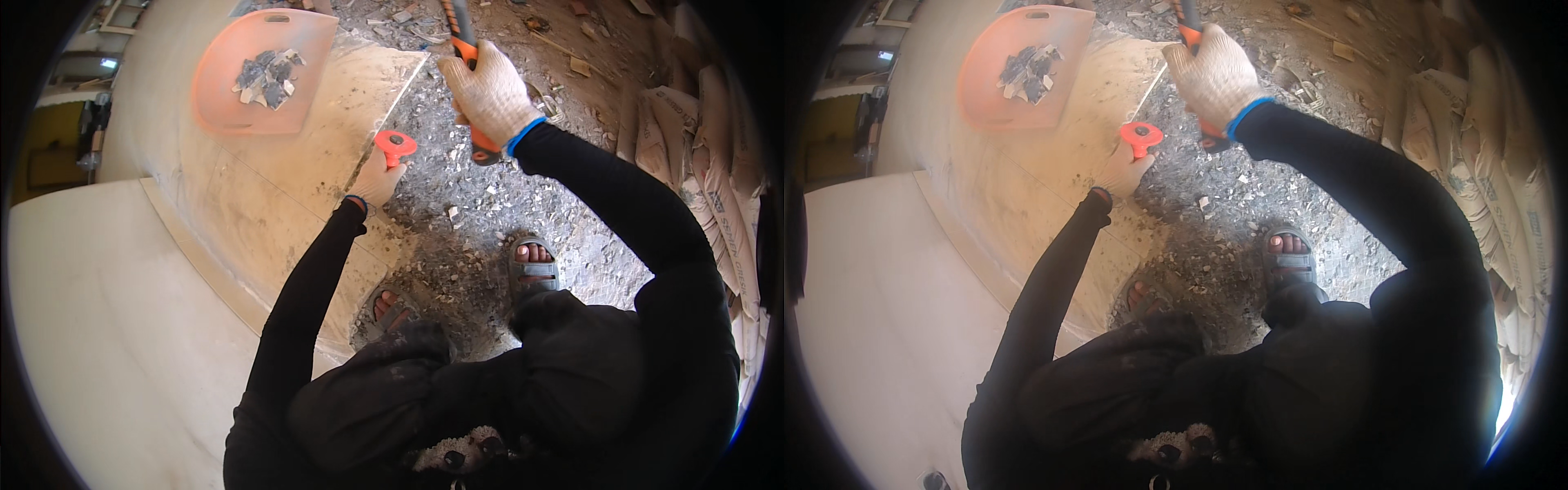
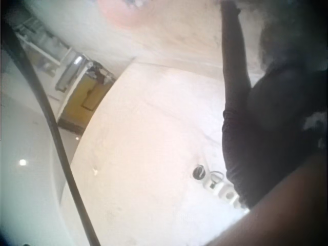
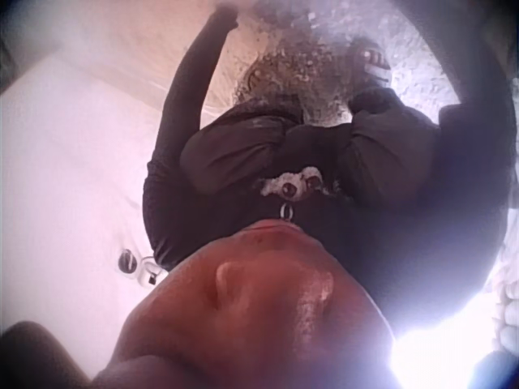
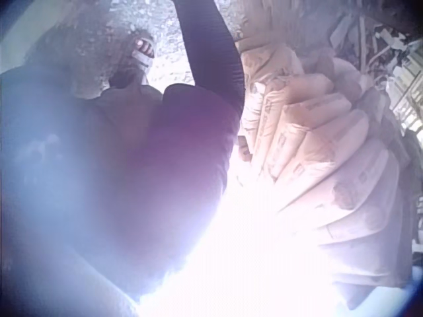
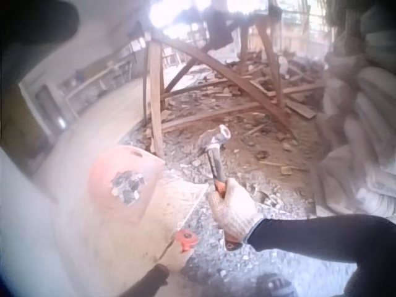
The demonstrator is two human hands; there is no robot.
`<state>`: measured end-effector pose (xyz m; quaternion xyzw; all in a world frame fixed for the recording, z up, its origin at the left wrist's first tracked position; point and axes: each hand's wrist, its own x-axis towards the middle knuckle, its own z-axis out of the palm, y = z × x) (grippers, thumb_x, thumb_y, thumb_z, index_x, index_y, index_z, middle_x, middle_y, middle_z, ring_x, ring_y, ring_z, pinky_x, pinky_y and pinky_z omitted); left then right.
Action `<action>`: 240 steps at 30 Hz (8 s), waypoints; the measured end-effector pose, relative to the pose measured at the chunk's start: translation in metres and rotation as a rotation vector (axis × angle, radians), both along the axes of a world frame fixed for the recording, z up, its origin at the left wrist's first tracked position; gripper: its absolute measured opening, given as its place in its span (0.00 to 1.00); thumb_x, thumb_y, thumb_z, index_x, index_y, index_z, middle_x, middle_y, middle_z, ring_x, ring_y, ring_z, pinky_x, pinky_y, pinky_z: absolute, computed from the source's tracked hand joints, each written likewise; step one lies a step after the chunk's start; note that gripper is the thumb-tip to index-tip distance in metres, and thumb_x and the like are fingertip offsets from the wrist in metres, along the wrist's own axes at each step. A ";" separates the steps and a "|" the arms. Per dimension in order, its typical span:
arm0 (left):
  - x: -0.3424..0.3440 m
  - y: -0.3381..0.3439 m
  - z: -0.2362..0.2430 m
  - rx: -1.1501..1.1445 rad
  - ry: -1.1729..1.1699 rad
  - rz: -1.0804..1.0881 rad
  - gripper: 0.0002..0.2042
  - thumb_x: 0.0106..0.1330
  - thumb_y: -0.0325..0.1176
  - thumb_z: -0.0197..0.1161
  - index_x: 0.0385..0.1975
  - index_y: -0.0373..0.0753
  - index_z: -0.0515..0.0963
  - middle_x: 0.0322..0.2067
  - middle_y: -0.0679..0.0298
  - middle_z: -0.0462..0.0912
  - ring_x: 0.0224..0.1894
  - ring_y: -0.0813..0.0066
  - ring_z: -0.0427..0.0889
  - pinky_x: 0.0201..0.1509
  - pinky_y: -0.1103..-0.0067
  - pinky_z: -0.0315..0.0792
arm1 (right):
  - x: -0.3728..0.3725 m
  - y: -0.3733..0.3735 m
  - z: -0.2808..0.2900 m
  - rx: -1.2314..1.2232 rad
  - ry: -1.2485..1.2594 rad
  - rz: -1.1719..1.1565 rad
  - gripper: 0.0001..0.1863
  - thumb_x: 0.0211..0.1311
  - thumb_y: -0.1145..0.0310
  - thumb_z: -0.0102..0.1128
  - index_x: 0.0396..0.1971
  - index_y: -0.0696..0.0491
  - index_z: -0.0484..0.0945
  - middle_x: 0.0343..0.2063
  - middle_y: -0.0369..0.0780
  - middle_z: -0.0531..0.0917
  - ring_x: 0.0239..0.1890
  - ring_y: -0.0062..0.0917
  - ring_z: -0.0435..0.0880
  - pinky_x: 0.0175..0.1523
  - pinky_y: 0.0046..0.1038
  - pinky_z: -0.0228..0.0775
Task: The person uses a hammer and chisel to break and remove floor tiles in a room under renovation. They repeatedly strike tiles to loosen them, then lift and discard the pieces into a nearby dustpan.
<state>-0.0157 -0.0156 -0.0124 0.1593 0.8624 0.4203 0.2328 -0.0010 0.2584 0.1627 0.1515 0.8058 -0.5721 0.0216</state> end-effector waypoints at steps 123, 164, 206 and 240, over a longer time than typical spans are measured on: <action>0.287 -0.085 0.159 -0.322 0.078 0.592 0.16 0.78 0.40 0.68 0.57 0.38 0.82 0.56 0.56 0.84 0.59 0.60 0.85 0.62 0.70 0.78 | 0.091 -0.050 -0.134 -0.896 -0.821 -0.271 0.08 0.74 0.68 0.60 0.35 0.51 0.70 0.26 0.33 0.74 0.25 0.22 0.75 0.37 0.33 0.77; 0.241 -0.099 0.083 -0.052 0.386 -0.161 0.17 0.61 0.37 0.77 0.50 0.47 0.86 0.52 0.65 0.88 0.56 0.60 0.86 0.64 0.64 0.79 | 0.201 -0.008 -0.098 0.476 -0.427 1.203 0.22 0.69 0.52 0.65 0.38 0.60 0.83 0.30 0.56 0.86 0.38 0.57 0.87 0.46 0.51 0.77; 0.240 -0.025 0.030 -0.118 0.301 -0.676 0.09 0.62 0.40 0.72 0.37 0.45 0.86 0.33 0.59 0.90 0.40 0.53 0.92 0.43 0.59 0.82 | 0.152 -0.116 -0.059 1.020 -1.121 0.839 0.24 0.74 0.56 0.57 0.34 0.66 0.85 0.21 0.48 0.86 0.23 0.38 0.89 0.29 0.43 0.83; 0.223 -0.041 0.026 -0.149 0.255 -0.820 0.13 0.54 0.40 0.77 0.36 0.43 0.84 0.37 0.56 0.89 0.46 0.49 0.88 0.48 0.59 0.81 | 0.404 -0.158 -0.114 -0.742 -0.374 -0.220 0.13 0.79 0.62 0.57 0.34 0.55 0.73 0.20 0.35 0.72 0.14 0.19 0.68 0.23 0.31 0.73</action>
